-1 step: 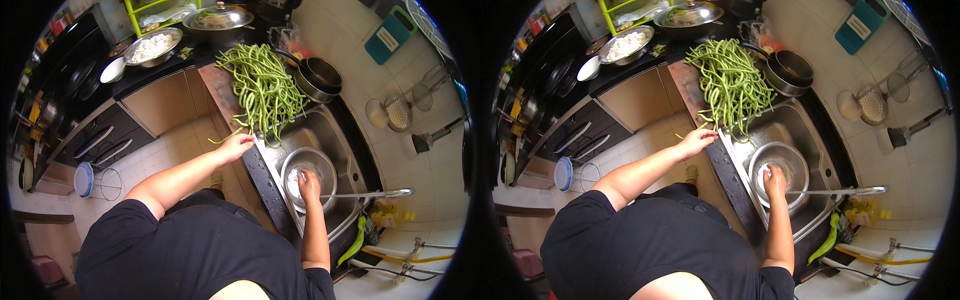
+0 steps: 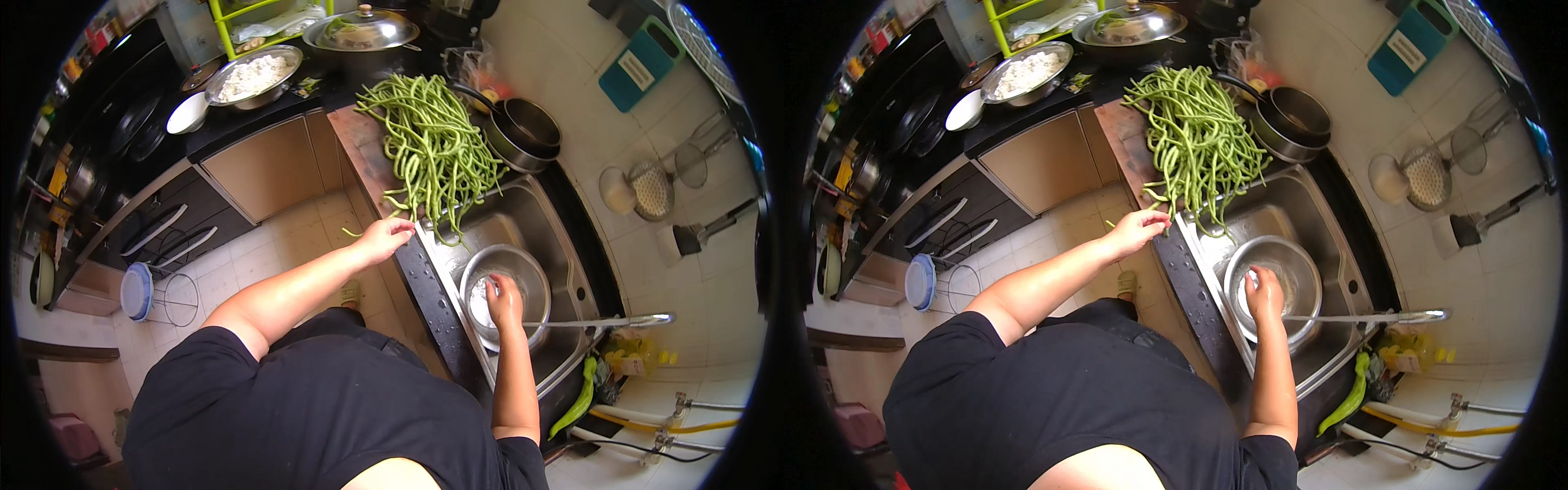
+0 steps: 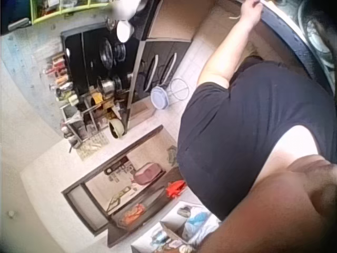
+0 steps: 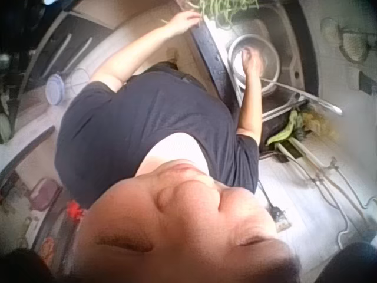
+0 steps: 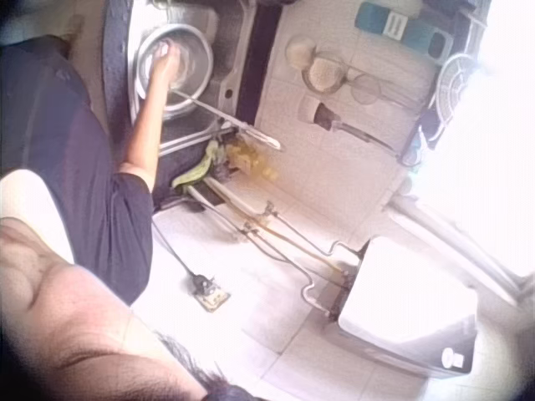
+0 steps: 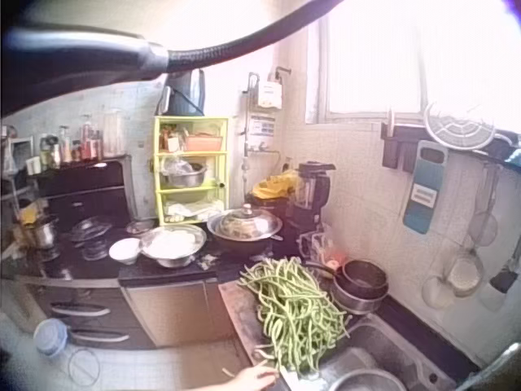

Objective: The person washes their hands and then transfers a large pile of long green beans from a cutting board into a wok on the stove. They use a slotted spoon and chopsticks to stir the beans in the wok and cover it with a lid. The person then returns to the cutting board to handle more beans.

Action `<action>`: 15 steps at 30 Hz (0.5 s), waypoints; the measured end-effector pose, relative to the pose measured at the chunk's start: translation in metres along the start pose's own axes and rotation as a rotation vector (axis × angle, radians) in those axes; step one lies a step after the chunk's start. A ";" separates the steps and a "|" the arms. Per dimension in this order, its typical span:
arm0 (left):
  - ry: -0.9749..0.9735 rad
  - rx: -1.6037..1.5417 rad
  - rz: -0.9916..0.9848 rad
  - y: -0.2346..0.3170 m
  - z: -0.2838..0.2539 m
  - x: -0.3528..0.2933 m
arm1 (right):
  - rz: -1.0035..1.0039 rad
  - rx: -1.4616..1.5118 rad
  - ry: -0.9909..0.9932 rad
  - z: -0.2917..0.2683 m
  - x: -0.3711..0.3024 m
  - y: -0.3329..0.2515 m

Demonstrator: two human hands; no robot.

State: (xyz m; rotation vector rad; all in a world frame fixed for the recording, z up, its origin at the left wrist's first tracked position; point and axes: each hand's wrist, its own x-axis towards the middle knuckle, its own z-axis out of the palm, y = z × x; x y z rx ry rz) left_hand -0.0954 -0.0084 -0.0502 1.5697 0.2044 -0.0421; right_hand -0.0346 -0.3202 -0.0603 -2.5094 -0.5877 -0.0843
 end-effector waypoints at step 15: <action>-0.047 -0.211 -0.055 -0.016 -0.150 0.135 | -0.305 0.065 0.442 0.020 0.276 -0.181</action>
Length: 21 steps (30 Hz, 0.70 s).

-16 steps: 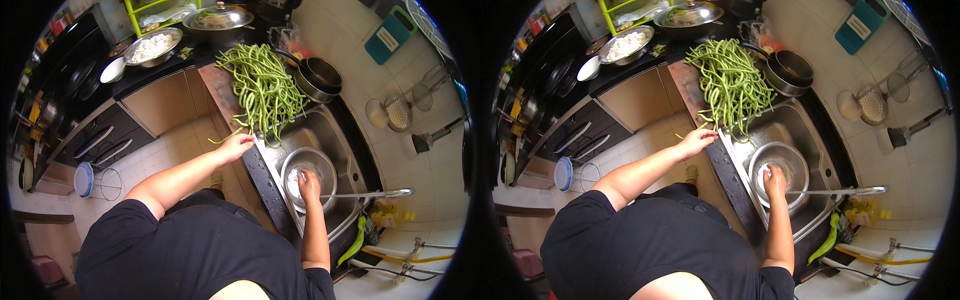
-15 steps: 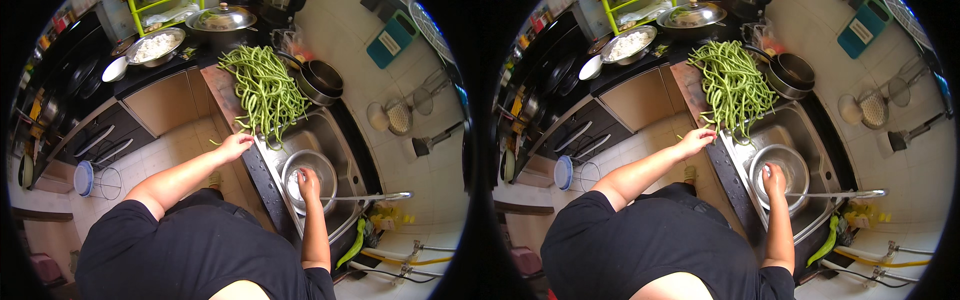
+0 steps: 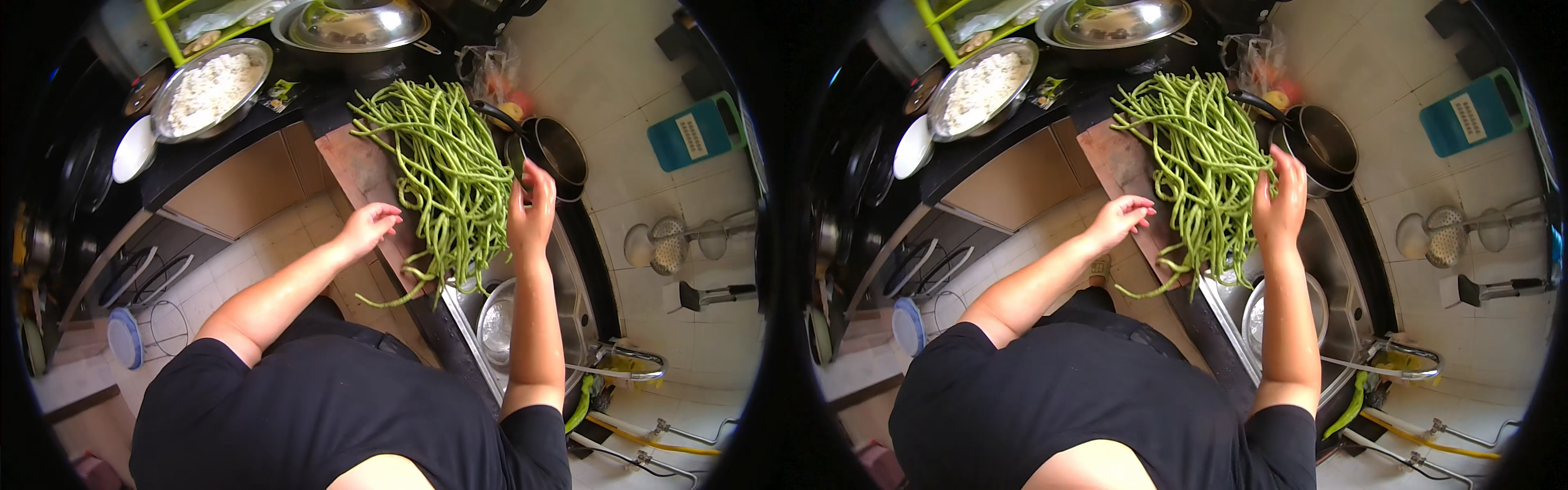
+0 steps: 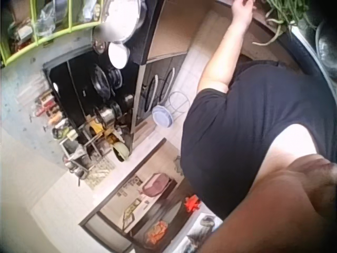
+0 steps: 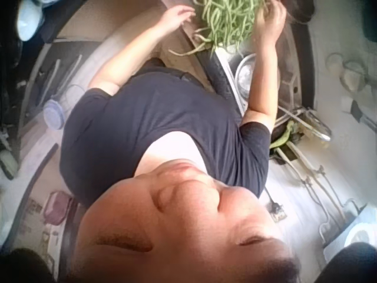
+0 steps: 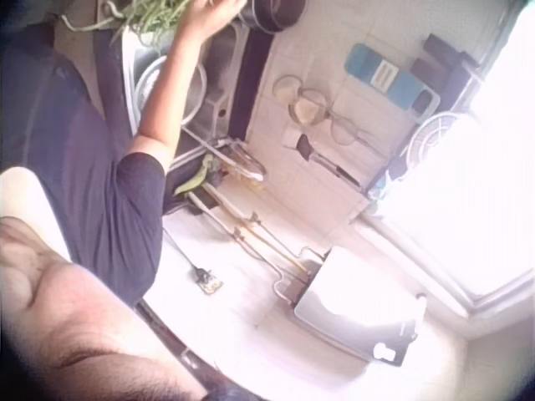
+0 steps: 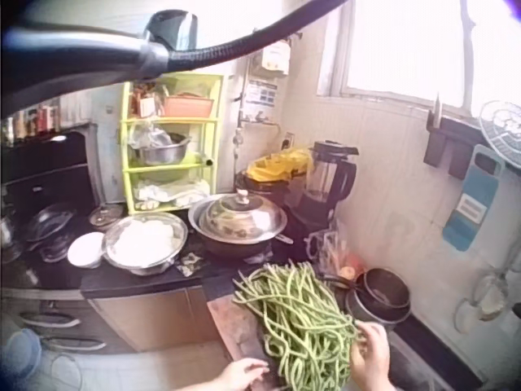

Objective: The person washes their hands and then transfers a large pile of long green beans from a cutting board into a wok on the stove. They use a slotted spoon and chopsticks to stir the beans in the wok and cover it with a lid. The person then returns to the cutting board to handle more beans.

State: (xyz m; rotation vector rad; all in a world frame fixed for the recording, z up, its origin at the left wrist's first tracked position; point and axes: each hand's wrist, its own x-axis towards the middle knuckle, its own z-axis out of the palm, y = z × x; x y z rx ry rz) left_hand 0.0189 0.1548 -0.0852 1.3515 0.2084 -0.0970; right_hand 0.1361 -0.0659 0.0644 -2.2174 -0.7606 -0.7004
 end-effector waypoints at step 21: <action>-0.427 -1.011 -0.486 0.053 -0.021 0.174 | 0.438 -0.401 -0.508 0.123 0.069 -0.001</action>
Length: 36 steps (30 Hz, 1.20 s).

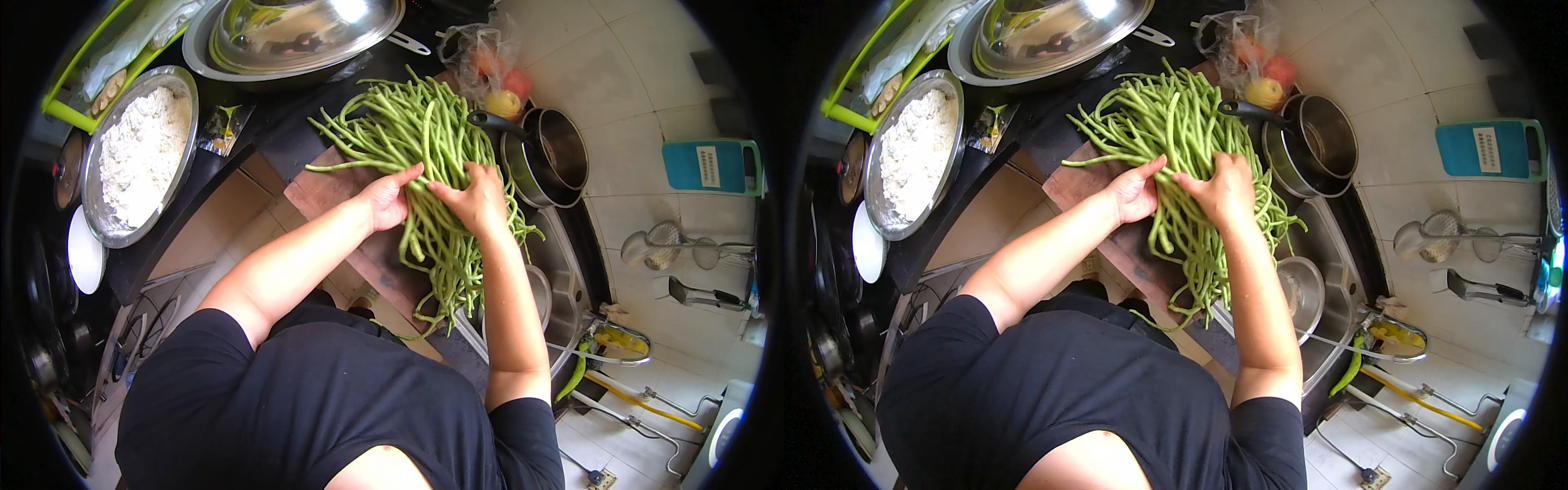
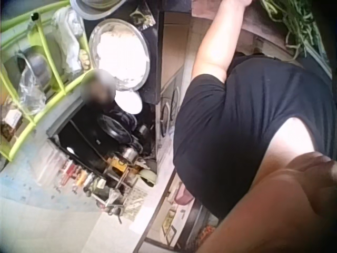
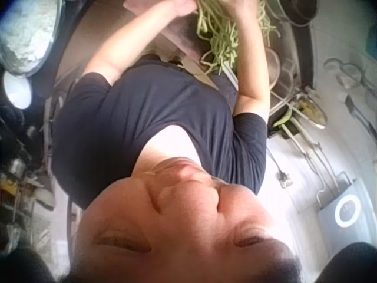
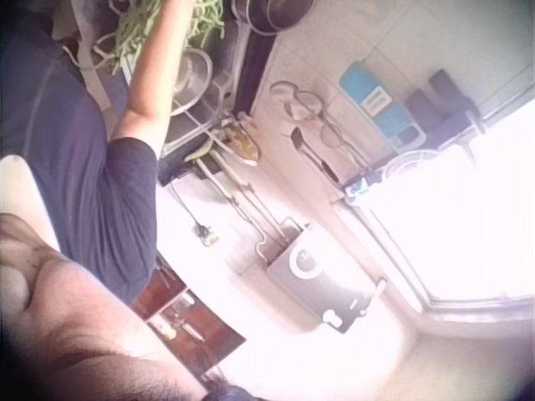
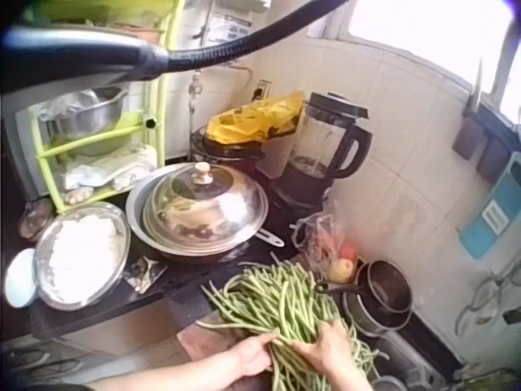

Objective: The person washes their hands and then transfers a large pile of long green beans from a cutting board into a wok on the stove. They use a slotted spoon and chopsticks to stir the beans in the wok and cover it with a lid. The person then returns to the cutting board to handle more beans.

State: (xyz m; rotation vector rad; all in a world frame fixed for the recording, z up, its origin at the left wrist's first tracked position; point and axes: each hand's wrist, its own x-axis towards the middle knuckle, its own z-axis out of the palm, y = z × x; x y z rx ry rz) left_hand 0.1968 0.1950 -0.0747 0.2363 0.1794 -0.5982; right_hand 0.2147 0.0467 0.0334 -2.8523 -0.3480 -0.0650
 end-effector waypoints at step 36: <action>-0.010 0.143 0.303 -0.026 0.018 -0.039 | -0.008 0.513 -0.080 -0.017 -0.057 -0.001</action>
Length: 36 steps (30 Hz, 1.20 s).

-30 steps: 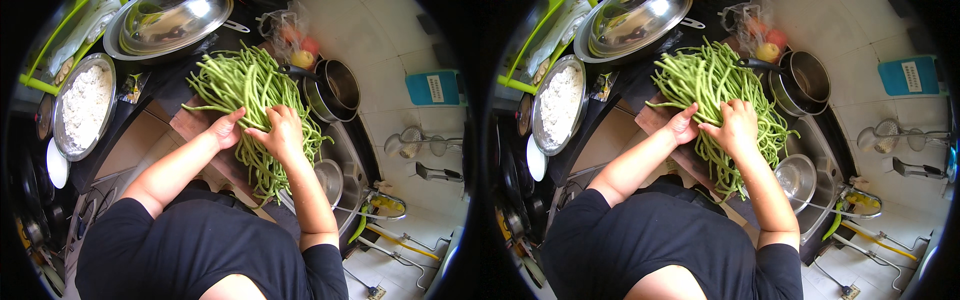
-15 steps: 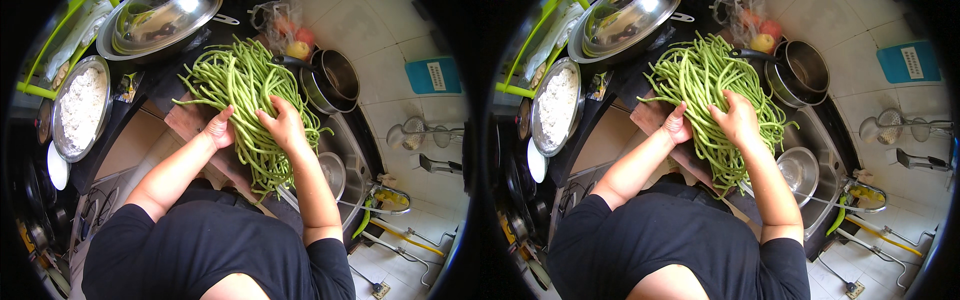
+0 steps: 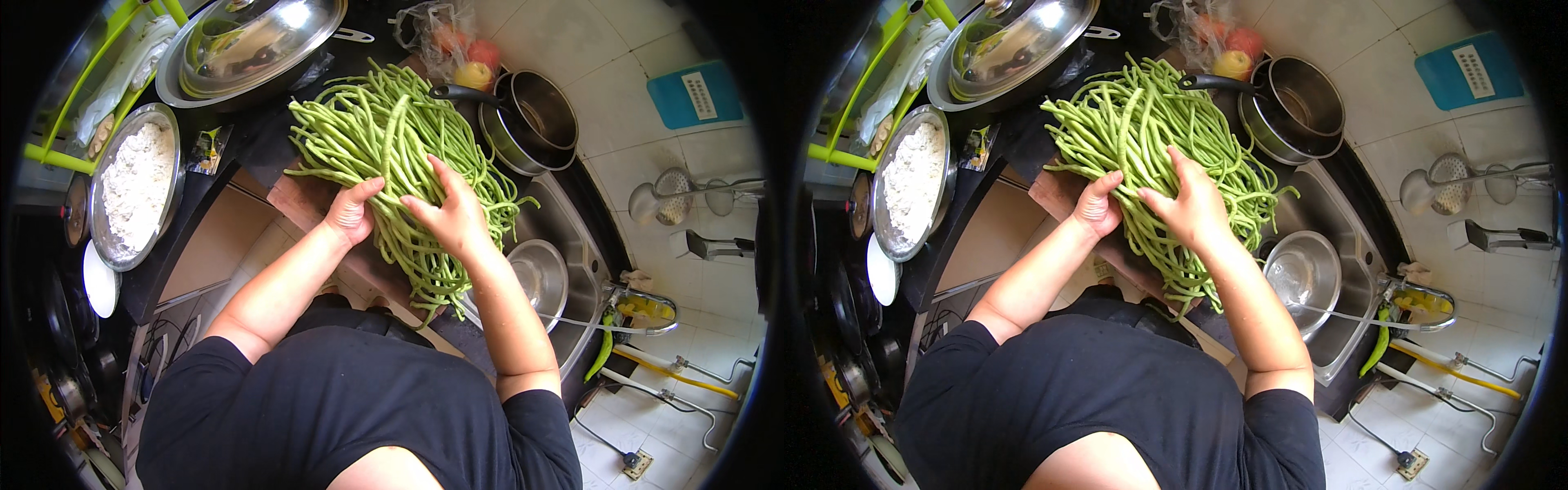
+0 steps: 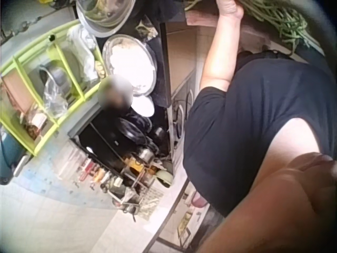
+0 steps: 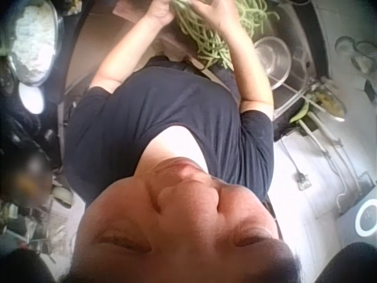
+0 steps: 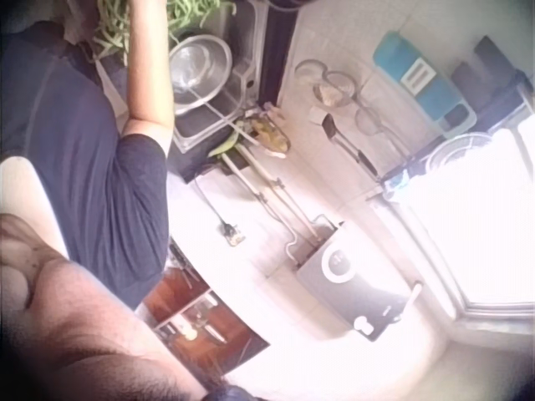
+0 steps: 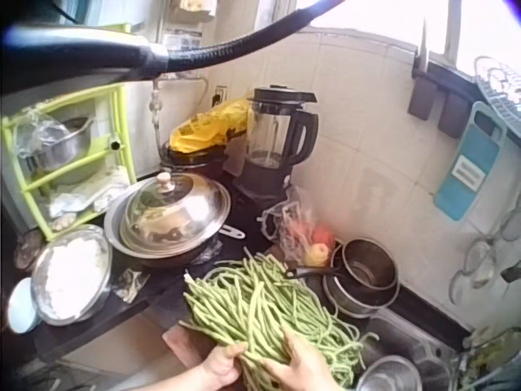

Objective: The person washes their hands and then transfers a large pile of long green beans from a cutting board into a wok on the stove. They use a slotted spoon and chopsticks to stir the beans in the wok and cover it with a lid. The person then returns to the cutting board to handle more beans.

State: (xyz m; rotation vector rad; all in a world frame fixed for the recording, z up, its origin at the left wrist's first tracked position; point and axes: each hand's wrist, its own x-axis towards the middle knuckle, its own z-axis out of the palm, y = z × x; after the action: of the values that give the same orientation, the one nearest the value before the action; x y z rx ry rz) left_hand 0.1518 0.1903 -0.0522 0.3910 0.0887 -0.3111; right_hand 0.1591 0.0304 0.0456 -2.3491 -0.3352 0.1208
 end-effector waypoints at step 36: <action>-0.421 -0.242 -0.109 0.019 -0.011 0.007 | 0.051 -0.043 0.319 -0.006 0.052 0.053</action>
State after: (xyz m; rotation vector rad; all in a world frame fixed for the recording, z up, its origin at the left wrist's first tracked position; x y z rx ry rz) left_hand 0.1641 0.2096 -0.0562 0.0748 -0.2639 -0.4786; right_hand 0.2214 0.0045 0.0132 -2.3715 -0.1215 -0.2370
